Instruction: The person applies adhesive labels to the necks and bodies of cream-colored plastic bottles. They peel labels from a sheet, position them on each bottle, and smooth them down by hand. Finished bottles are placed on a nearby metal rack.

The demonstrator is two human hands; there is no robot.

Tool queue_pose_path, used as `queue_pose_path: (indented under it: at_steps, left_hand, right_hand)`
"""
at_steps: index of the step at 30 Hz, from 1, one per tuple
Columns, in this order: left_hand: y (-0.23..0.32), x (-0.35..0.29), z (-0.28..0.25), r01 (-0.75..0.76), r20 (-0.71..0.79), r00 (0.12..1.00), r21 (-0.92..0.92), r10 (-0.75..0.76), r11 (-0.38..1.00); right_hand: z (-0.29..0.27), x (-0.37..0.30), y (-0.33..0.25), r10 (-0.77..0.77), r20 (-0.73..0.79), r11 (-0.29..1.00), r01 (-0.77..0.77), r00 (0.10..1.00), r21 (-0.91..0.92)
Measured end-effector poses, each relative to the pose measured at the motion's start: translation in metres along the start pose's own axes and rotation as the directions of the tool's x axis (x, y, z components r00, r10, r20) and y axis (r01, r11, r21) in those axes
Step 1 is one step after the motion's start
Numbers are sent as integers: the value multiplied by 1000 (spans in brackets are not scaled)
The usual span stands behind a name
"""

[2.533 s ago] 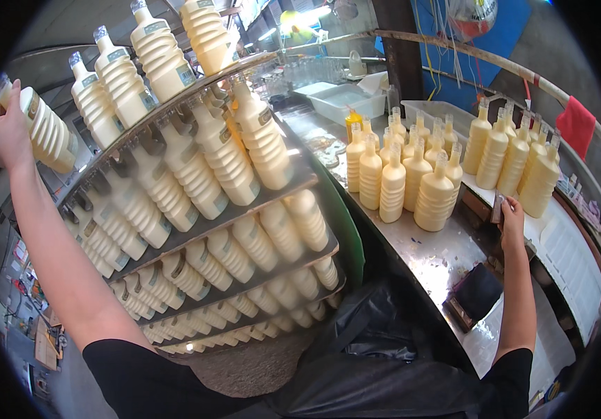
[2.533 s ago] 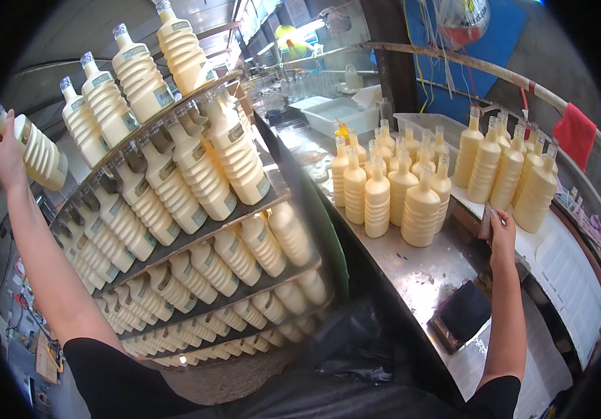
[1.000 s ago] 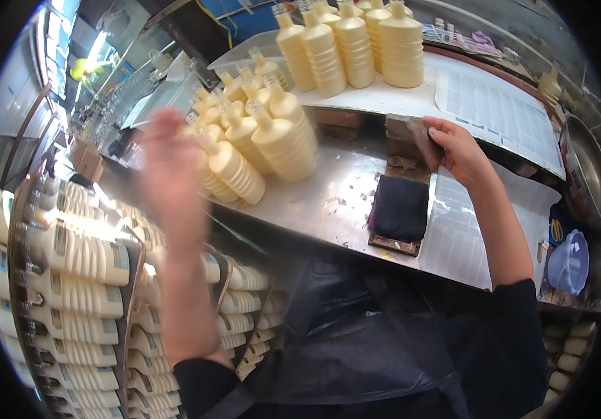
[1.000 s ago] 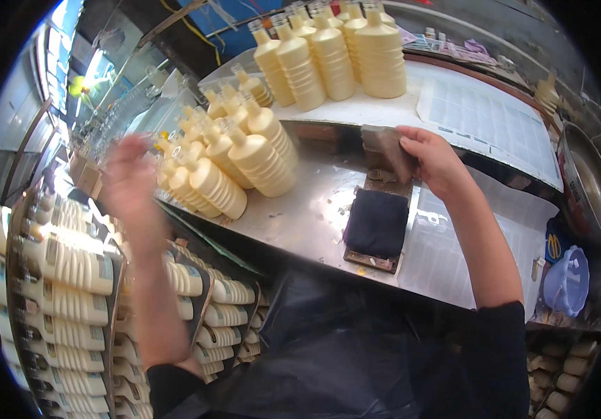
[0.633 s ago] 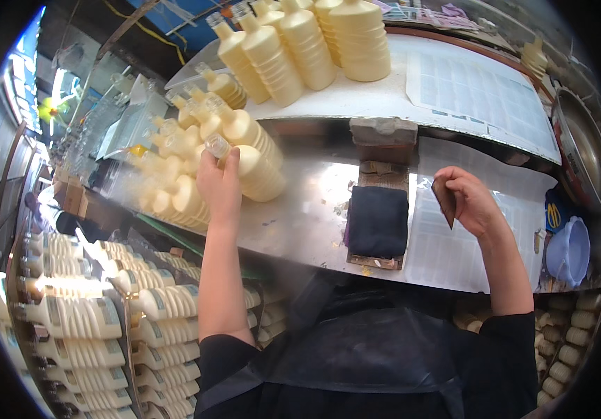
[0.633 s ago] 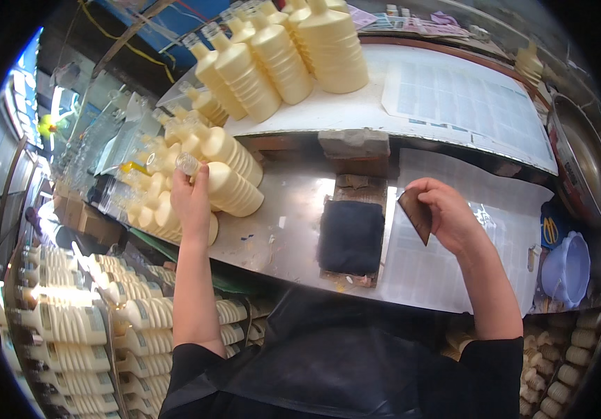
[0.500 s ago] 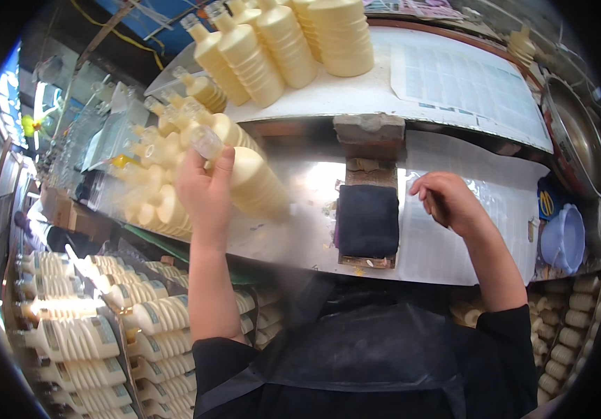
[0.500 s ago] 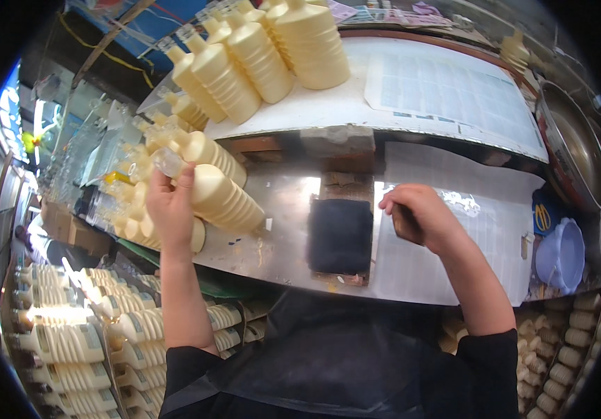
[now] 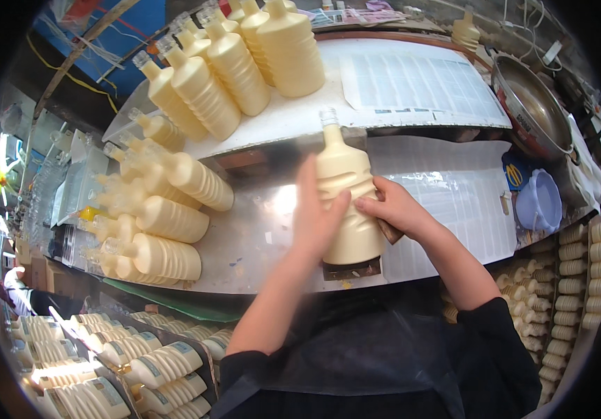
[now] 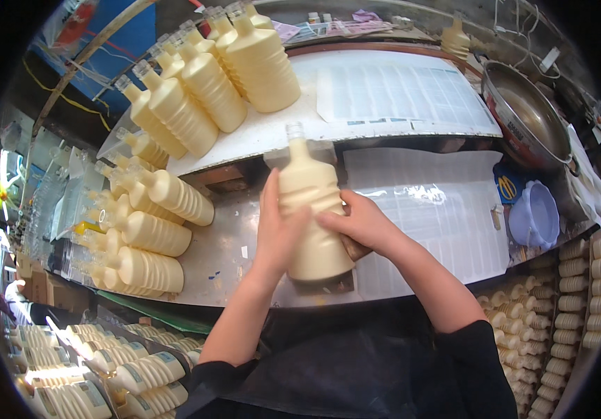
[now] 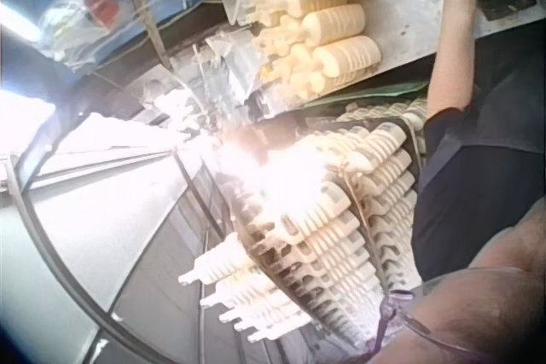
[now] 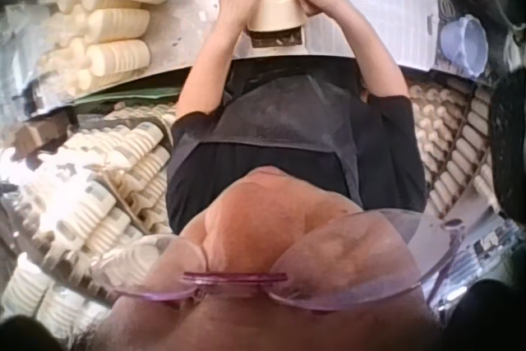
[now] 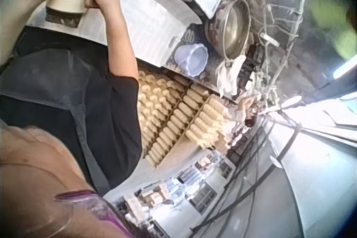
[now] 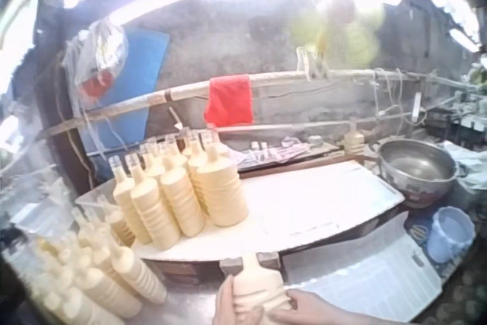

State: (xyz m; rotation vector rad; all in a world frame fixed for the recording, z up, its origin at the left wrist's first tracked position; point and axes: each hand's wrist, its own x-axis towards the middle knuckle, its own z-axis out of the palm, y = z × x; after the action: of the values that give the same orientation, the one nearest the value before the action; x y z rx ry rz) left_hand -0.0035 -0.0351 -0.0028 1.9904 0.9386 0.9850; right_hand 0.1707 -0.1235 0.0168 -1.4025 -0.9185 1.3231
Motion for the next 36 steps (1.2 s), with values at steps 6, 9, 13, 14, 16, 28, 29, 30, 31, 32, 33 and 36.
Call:
queue_pose_path:
  at_steps: [6,9,13,14,16,28,29,30,31,32,33,36]
  left_hand:
    - [14,-25,-13,408,275,912,-567,-303,715]
    - [16,-28,-11,422,270,907,-572,-324,703]
    - [20,-26,-10,459,295,888,-547,-352,700]
    - [22,-26,-10,466,301,885,-534,-357,706]
    - [19,-26,-11,473,293,881,-549,-372,689]
    - [1,-34,-6,398,216,918,-511,-334,762]
    - [2,-36,-7,400,210,916,-532,-341,747]
    - [4,-36,-7,402,211,915,-552,-344,730]
    - [2,-36,-8,384,199,923,-533,-329,754]
    - [-1,-37,-7,369,197,929,-539,-313,758]
    - [-3,-37,-6,361,182,932,-518,-313,775]
    - [-3,-36,-6,351,190,936,-510,-295,786]
  right_hand:
    - [7,-6,17,-53,-144,997,46,988,-56]
    - [18,-34,14,-72,-119,991,57,990,-121]
    - [15,-30,33,-182,-154,979,164,971,-123]
    - [13,-29,34,-191,-162,979,175,968,-107]
    - [3,-29,20,-89,-135,983,65,987,-173]
    - [-144,-136,54,-343,-578,681,-228,741,-696]
    - [-137,-147,60,-341,-583,673,-242,737,-699]
    - [-129,-159,61,-350,-579,640,-263,736,-722]
    - [-121,-166,67,-371,-553,626,-238,746,-742]
    - [-114,-173,72,-392,-524,611,-212,756,-762]
    - [-109,-177,74,-434,-467,576,-161,771,-801]
    - [-102,-186,85,-512,-379,457,-129,770,-880]
